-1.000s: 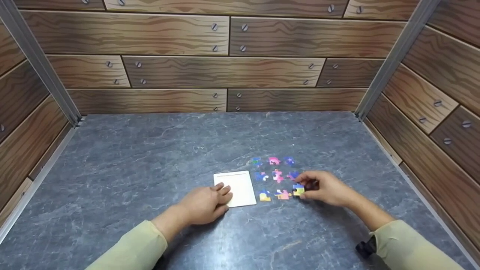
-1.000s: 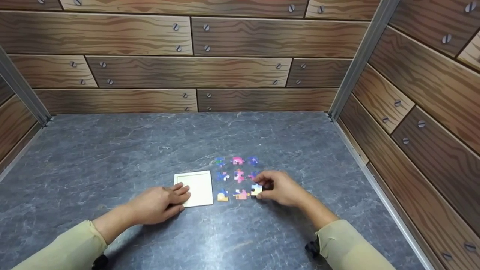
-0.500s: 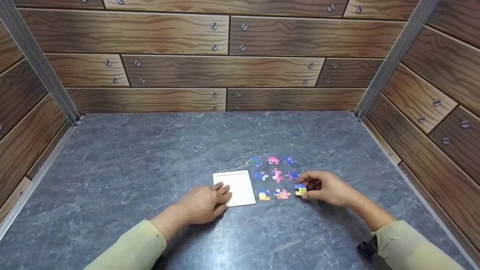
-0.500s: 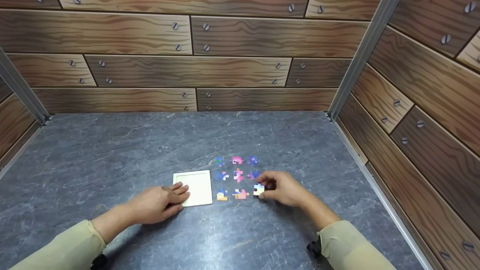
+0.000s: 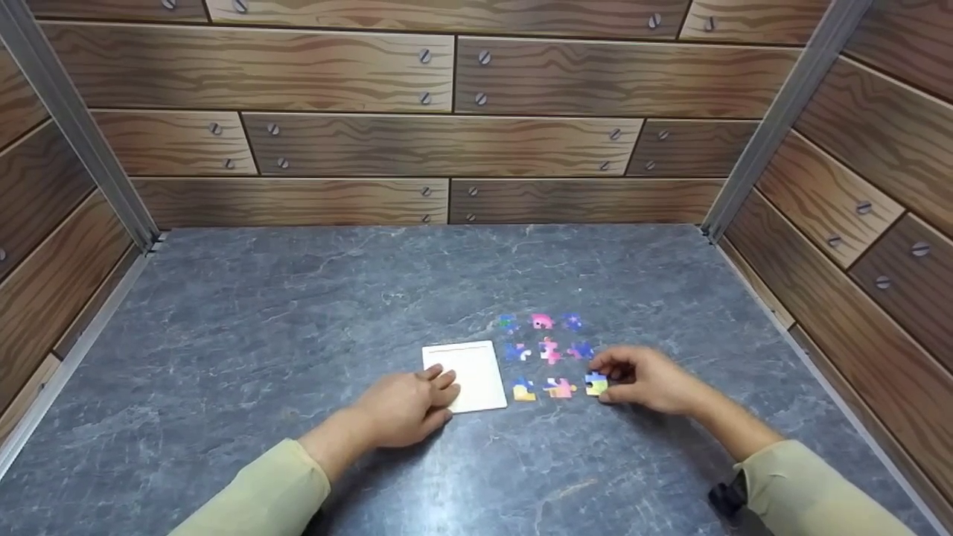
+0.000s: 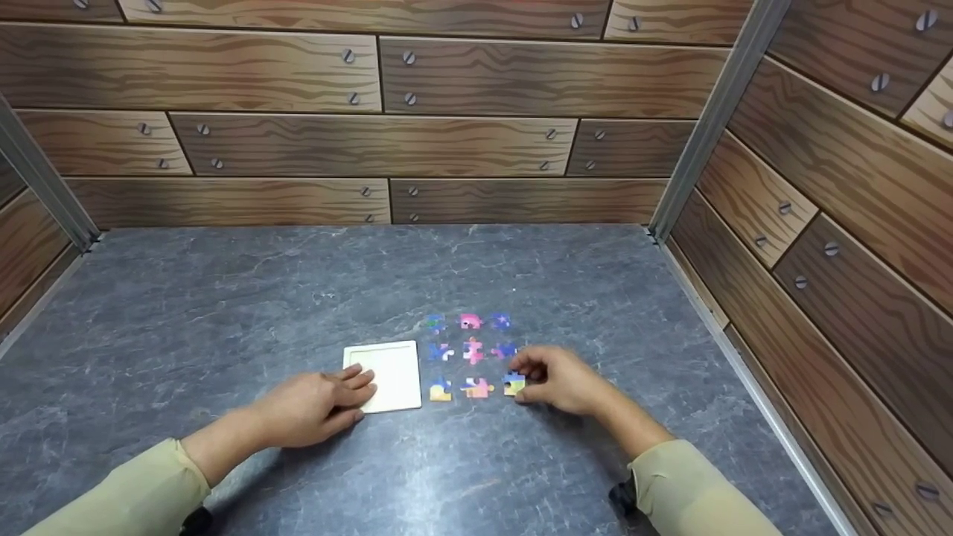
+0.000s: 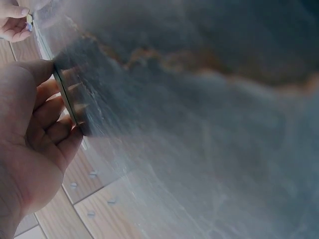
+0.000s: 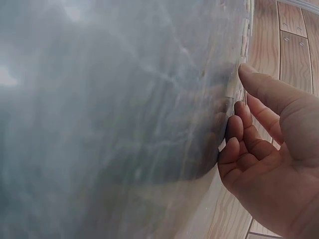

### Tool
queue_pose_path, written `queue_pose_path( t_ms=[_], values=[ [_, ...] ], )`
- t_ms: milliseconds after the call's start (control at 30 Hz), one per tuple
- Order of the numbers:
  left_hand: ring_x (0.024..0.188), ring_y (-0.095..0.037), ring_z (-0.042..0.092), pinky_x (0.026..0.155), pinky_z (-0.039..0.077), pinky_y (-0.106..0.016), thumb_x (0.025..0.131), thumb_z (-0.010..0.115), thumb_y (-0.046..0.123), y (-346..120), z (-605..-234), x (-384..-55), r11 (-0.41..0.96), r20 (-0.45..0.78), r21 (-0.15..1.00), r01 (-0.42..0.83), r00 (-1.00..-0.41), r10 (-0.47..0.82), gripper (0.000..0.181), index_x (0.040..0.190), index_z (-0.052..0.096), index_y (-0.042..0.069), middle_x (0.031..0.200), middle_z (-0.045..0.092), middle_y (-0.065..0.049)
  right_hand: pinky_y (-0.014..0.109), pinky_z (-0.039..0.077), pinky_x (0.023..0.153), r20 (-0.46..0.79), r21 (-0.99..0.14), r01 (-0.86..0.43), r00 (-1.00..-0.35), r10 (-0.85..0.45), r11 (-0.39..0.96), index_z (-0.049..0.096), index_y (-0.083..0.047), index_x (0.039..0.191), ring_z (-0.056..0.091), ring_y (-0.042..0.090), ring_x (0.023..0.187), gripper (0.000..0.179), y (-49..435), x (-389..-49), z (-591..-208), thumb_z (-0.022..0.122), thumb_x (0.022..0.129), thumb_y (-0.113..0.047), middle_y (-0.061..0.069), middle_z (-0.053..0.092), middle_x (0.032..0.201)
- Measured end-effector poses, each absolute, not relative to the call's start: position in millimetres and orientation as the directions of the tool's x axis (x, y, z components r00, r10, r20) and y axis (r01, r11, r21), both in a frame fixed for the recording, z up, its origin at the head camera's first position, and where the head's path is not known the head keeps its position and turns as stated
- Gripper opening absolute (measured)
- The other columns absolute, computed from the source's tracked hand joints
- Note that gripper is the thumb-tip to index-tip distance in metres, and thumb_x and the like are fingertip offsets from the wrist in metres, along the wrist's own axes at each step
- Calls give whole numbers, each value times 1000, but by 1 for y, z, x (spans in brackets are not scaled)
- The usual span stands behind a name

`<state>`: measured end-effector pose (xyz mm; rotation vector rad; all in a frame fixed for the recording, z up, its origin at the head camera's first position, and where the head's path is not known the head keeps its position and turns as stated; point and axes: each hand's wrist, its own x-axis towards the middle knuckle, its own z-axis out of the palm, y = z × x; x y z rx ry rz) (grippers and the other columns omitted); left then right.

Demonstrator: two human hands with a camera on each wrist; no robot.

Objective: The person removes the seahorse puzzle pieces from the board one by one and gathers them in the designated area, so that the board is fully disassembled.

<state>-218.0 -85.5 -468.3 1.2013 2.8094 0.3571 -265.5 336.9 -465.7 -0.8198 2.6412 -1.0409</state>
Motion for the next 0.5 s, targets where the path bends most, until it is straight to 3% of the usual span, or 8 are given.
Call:
queue_pose_path(
  t_ms=[233, 500],
  values=[
    [141, -39, 54, 107, 51, -57, 108, 61, 24, -87, -469, -218, 667, 42, 247, 703, -695, 718, 39, 144, 66, 9, 151, 59, -16, 27, 53, 79, 36, -685, -427, -829, -558, 591, 76, -6, 119, 64, 20, 93, 36, 335, -265, -466, 89, 87, -16, 4, 71, 102],
    [141, -40, 54, 107, 51, -58, 107, 63, 22, -89, -470, -221, 652, 64, 274, 707, -690, 721, 23, 124, 70, 8, 150, 59, -18, 29, 55, 83, 37, -680, -426, -833, -553, 597, 74, -4, 126, 65, 22, 96, 42, 332, -266, -463, 88, 88, -15, 6, 72, 106]
  ],
)
